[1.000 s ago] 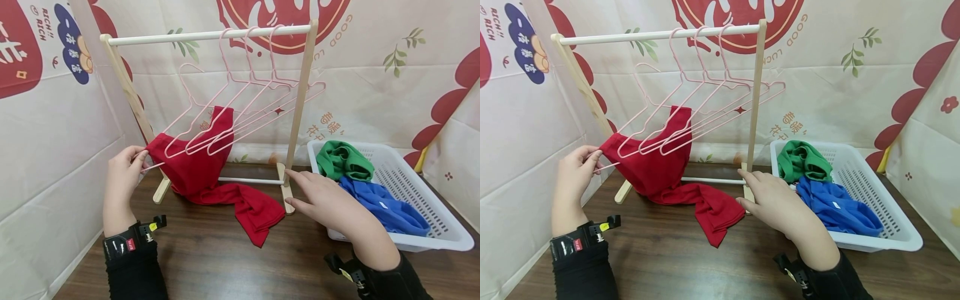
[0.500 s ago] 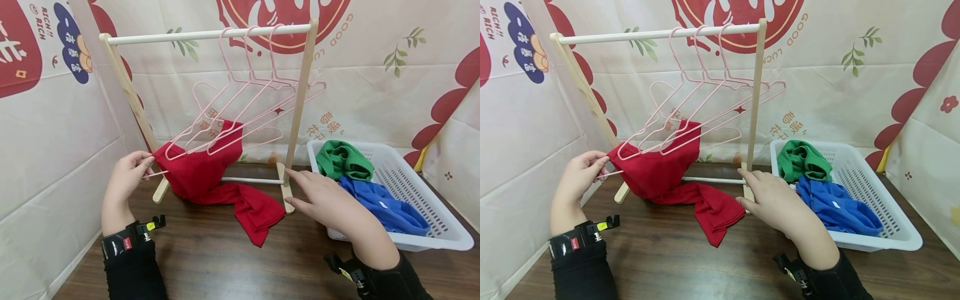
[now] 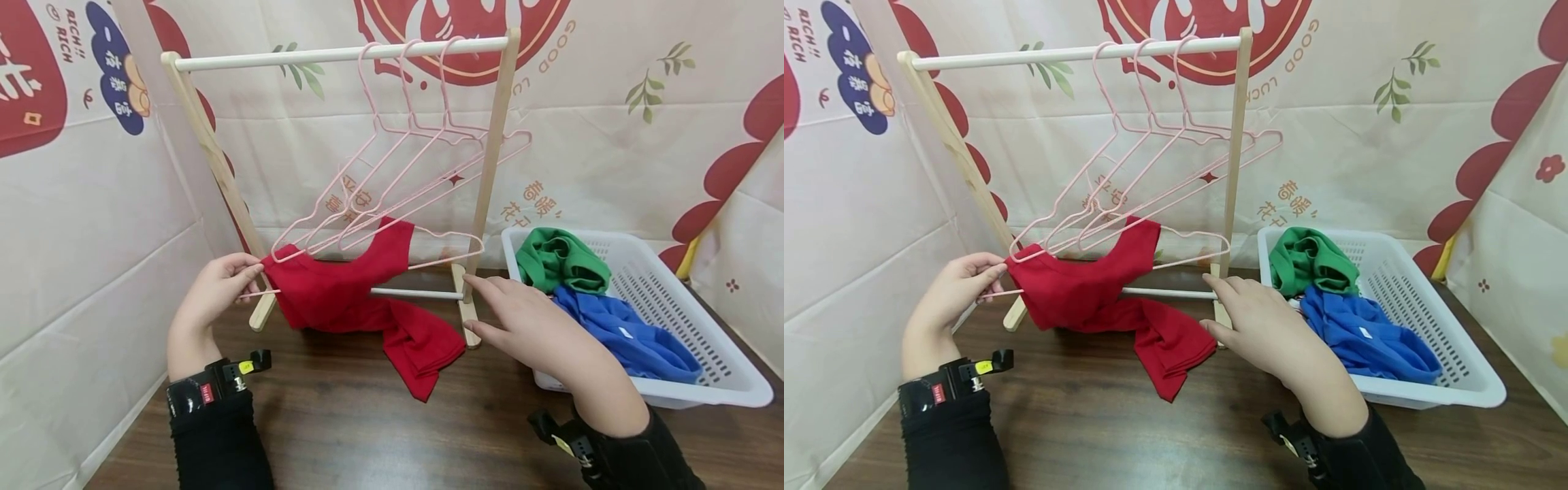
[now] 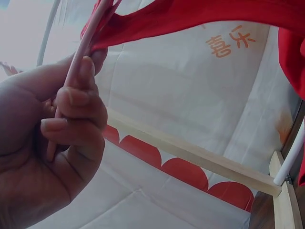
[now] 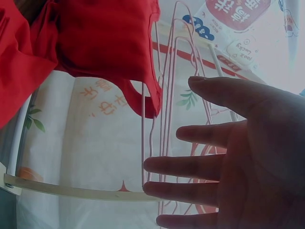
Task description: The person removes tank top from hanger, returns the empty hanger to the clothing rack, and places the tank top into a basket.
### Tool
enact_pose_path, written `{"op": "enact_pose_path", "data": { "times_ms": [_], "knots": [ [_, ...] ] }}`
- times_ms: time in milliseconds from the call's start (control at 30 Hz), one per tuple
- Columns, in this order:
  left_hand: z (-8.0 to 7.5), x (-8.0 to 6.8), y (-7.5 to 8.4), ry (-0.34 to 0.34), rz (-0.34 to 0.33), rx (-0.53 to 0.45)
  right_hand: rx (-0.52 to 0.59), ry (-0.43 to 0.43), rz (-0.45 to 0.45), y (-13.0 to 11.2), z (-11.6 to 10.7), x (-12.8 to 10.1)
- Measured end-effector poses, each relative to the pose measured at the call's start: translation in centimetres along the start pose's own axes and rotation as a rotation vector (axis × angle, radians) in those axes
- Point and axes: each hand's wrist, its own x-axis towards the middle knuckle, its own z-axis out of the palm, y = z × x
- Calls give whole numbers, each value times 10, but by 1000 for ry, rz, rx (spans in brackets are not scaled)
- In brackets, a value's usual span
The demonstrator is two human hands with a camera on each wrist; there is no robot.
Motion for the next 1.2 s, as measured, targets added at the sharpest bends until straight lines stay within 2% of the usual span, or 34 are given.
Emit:
{"op": "enact_pose_path", "data": {
  "times_ms": [167, 333, 567, 667, 833, 1067, 1200],
  "knots": [
    [3, 4, -1, -82, 8, -28, -1, 10, 2, 0, 1, 1],
    [5, 5, -1, -119, 5, -35, -3, 32, -17, 3, 1, 3],
    [7, 7, -2, -157, -9, -32, -113, 182, -112, 7, 22, 22],
    [9, 8, -3, -176, -6, -27, -128, 223, -118, 7, 34, 29],
    [12, 11, -3, -205, 10, -35, -127, 210, -64, 6, 43, 33],
    [17, 13, -1, -277, 18, -24, -64, 122, 69, 5, 42, 33],
    [21, 14, 3, -319, 7, -10, -51, 113, 130, 4, 41, 33]
  ]
}}
